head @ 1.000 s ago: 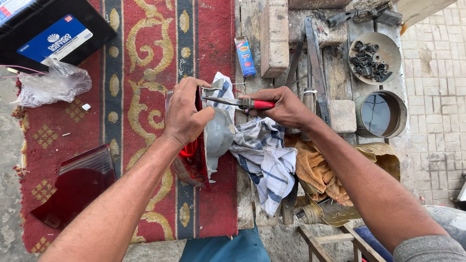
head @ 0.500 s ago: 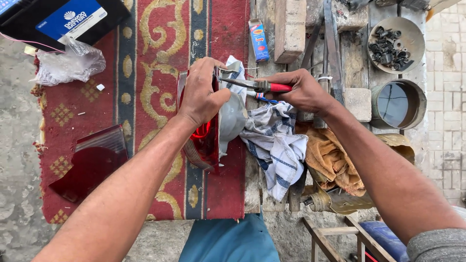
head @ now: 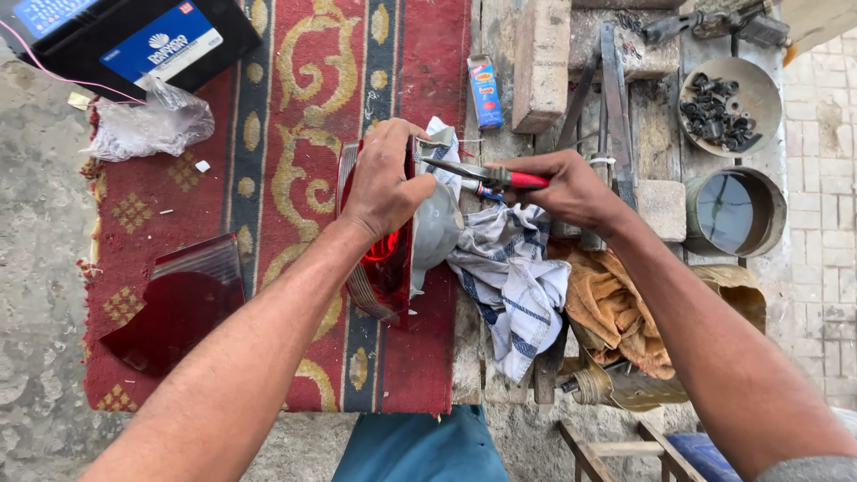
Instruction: Repairing a vehicle tail light assembly by adjusting internal components with pliers and fitting the red plastic lens.
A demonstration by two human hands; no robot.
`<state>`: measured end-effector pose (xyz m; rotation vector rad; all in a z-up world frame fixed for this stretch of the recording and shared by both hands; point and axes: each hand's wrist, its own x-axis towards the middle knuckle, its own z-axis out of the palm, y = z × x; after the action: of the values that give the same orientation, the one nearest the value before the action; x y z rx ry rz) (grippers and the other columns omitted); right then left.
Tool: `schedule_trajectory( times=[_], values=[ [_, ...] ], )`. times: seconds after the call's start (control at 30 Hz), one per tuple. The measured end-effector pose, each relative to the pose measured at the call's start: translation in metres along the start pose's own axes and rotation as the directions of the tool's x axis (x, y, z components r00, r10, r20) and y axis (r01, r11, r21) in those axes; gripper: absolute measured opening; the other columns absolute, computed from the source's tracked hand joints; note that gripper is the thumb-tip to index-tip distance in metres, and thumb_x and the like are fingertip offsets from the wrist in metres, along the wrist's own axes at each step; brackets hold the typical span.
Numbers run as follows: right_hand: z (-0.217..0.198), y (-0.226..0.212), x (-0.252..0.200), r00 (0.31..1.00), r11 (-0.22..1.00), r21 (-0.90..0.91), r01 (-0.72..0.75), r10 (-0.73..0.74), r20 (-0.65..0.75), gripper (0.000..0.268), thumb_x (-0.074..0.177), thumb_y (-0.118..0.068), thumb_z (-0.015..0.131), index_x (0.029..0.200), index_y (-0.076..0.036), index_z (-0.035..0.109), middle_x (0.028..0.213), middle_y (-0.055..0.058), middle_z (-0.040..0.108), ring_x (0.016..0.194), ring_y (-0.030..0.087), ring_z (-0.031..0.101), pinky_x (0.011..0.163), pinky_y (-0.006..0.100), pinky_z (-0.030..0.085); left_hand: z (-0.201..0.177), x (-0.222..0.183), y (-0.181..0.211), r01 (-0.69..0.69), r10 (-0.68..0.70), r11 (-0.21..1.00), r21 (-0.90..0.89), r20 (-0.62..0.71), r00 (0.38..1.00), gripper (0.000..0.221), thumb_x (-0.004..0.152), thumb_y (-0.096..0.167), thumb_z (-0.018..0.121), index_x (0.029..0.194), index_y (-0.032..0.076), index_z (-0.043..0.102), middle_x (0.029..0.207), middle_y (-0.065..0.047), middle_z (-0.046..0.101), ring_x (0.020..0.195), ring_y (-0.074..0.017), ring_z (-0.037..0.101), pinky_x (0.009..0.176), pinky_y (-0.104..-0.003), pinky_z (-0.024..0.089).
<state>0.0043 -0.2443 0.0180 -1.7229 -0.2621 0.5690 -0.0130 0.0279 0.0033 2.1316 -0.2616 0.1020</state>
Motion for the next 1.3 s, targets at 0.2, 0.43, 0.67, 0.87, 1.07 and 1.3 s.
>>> schedule_trajectory(
  times=[0.2,0.43,0.67,0.87,1.07,1.3],
  values=[
    [0.0,-0.008,-0.01,0.999,0.999,-0.04,-0.018,0.015,-0.052,0.045,0.079,0.003,0.081,0.122,-0.009,0.074,0.103,0.016,0.077,0.065,0.014,0.065,0.053,0.022,0.054,0.007,0.002,-0.008,-0.036,0.036,0.999,-0.011,-0.027,0.999,0.046,0.06,0.019,0.06,0.106,0.013,0.063,0.096,-0.011,0.059,0.103,-0.0375,0.059,0.105,-0.05,0.041],
    [0.008,-0.027,-0.01,0.999,0.998,-0.058,0.001,-0.004,-0.044,0.045,0.077,0.0,0.084,0.12,-0.012,0.076,0.096,0.014,0.077,0.067,0.013,0.064,0.055,0.023,0.054,0.008,0.002,-0.009,-0.02,0.019,1.0,-0.007,-0.033,0.999,0.046,0.06,0.019,0.061,0.105,0.015,0.062,0.095,-0.01,0.059,0.101,-0.0347,0.059,0.104,-0.048,0.041],
    [0.01,-0.02,-0.009,0.999,0.999,-0.041,0.025,-0.027,-0.044,0.045,0.078,-0.002,0.084,0.121,-0.012,0.075,0.089,0.01,0.075,0.063,0.011,0.063,0.048,0.019,0.049,0.008,0.002,-0.009,-0.05,0.05,0.999,0.006,-0.032,0.998,0.046,0.06,0.019,0.061,0.105,0.014,0.061,0.094,-0.009,0.059,0.098,-0.0315,0.059,0.105,-0.044,0.039],
    [0.009,-0.007,-0.005,0.999,0.999,-0.024,0.03,-0.031,-0.039,0.045,0.078,-0.002,0.084,0.12,-0.011,0.075,0.088,0.009,0.075,0.061,0.011,0.063,0.047,0.018,0.047,0.007,0.003,-0.01,-0.048,0.048,0.999,0.011,-0.026,0.999,0.046,0.059,0.02,0.061,0.105,0.015,0.061,0.093,-0.009,0.06,0.097,-0.03,0.059,0.104,-0.043,0.039],
    [0.009,0.002,0.002,0.999,1.0,0.003,0.023,-0.023,-0.03,0.046,0.077,0.0,0.084,0.121,-0.012,0.074,0.084,0.011,0.075,0.058,0.011,0.063,0.044,0.018,0.045,0.006,0.002,-0.009,-0.054,0.054,0.999,0.006,-0.029,0.998,0.046,0.059,0.02,0.061,0.105,0.015,0.061,0.093,-0.009,0.059,0.099,-0.03,0.059,0.104,-0.043,0.039],
    [0.006,0.008,0.009,1.0,1.0,0.022,0.008,-0.008,-0.004,0.046,0.075,0.003,0.084,0.119,-0.01,0.075,0.086,0.015,0.077,0.056,0.013,0.063,0.044,0.02,0.046,0.004,0.002,-0.011,-0.04,0.04,0.999,-0.01,-0.025,0.999,0.046,0.06,0.02,0.06,0.106,0.014,0.061,0.095,-0.01,0.06,0.1,-0.0305,0.06,0.105,-0.043,0.039]
  ],
)
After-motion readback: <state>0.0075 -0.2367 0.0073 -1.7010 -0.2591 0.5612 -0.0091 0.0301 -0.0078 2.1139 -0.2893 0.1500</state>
